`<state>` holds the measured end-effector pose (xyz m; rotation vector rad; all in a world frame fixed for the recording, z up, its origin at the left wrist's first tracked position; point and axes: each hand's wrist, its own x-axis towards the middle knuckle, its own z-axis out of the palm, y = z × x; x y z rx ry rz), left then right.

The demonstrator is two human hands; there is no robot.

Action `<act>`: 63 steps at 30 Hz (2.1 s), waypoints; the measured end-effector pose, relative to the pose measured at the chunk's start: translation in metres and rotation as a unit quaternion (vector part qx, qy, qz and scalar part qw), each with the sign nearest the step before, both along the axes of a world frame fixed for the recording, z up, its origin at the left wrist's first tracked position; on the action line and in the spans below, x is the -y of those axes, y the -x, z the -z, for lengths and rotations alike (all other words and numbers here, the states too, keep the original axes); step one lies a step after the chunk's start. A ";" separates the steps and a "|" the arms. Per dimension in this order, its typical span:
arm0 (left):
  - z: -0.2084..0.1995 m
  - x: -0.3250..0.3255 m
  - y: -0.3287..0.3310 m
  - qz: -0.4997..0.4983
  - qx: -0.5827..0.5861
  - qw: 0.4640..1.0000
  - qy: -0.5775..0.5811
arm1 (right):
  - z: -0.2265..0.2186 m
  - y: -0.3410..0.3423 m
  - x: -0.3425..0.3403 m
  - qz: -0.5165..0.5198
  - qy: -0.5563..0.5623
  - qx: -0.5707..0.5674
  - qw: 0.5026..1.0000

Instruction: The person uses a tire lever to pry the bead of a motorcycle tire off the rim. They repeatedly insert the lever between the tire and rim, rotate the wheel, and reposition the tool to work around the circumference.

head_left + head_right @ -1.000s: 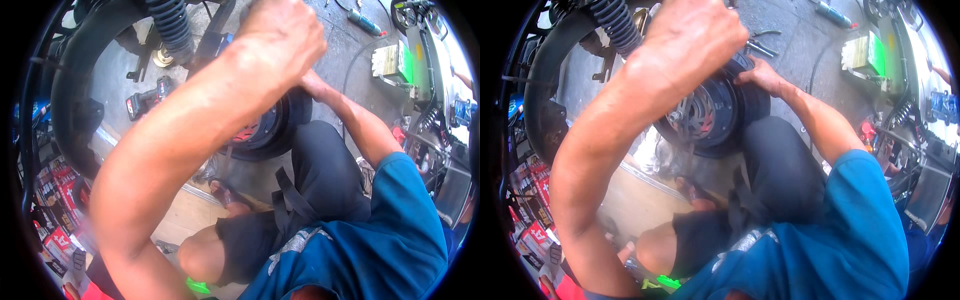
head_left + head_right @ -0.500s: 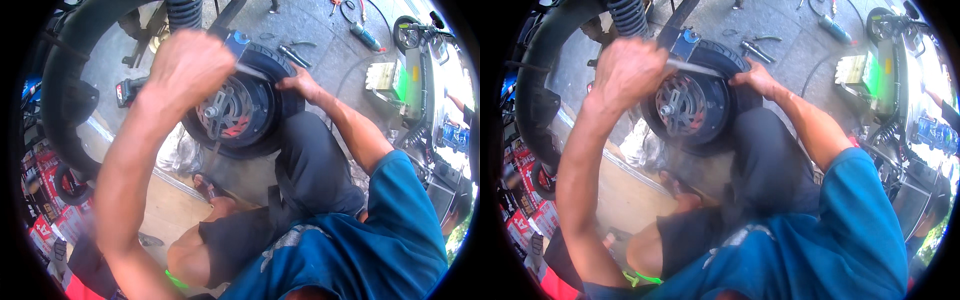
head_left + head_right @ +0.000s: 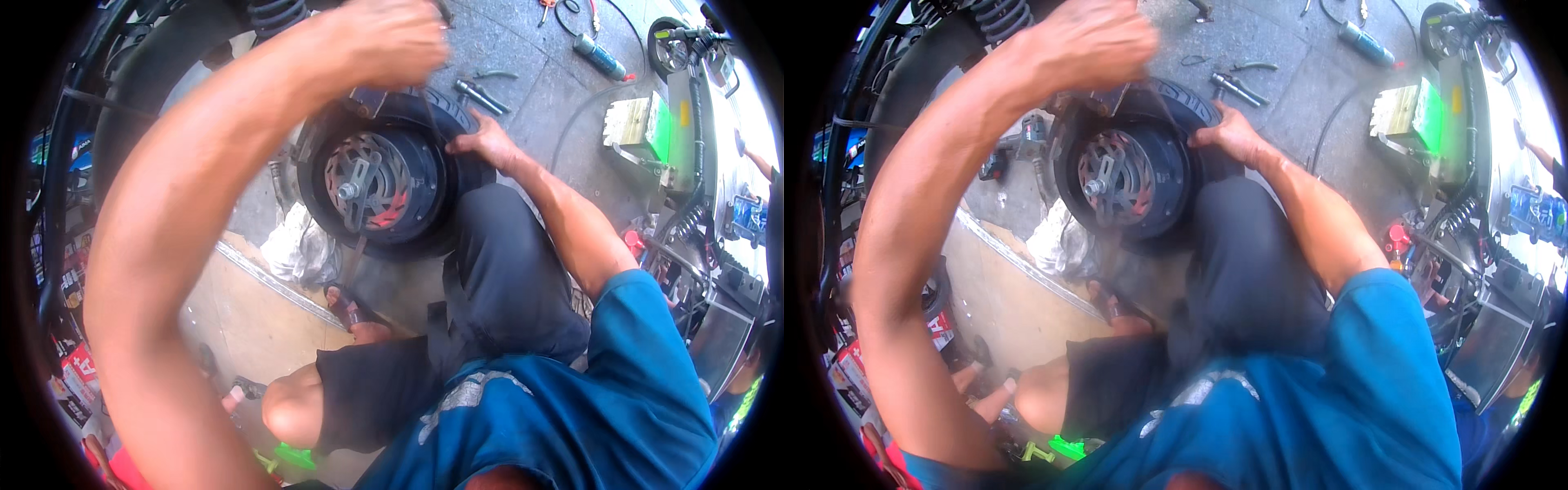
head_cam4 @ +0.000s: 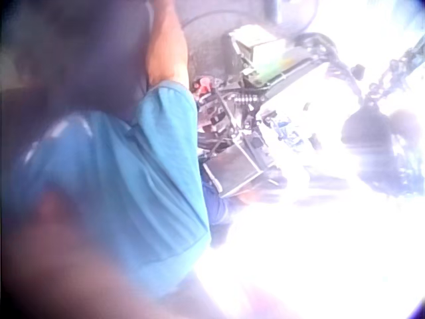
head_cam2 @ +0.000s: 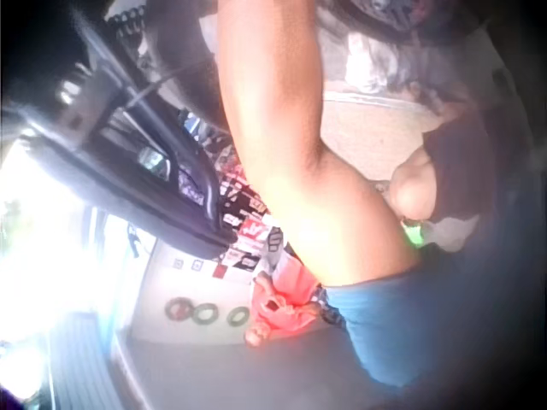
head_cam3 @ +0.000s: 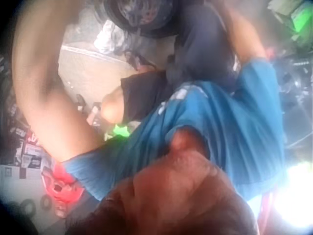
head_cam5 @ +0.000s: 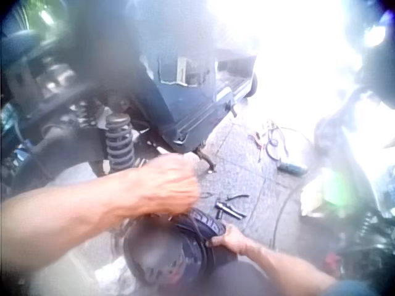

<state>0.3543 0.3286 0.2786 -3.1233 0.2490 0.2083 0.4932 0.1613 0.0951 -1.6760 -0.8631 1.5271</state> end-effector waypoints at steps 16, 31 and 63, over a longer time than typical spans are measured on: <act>0.009 0.156 0.214 -0.641 -0.117 0.755 0.074 | -0.003 0.002 0.001 -0.015 0.014 -0.016 1.000; 0.000 0.133 0.171 -0.572 -0.112 0.812 0.036 | 0.017 -0.003 -0.002 -0.031 0.012 -0.019 0.999; 0.068 0.243 0.139 -0.742 0.356 0.372 0.429 | -0.001 -0.009 0.005 -0.002 0.017 -0.032 0.999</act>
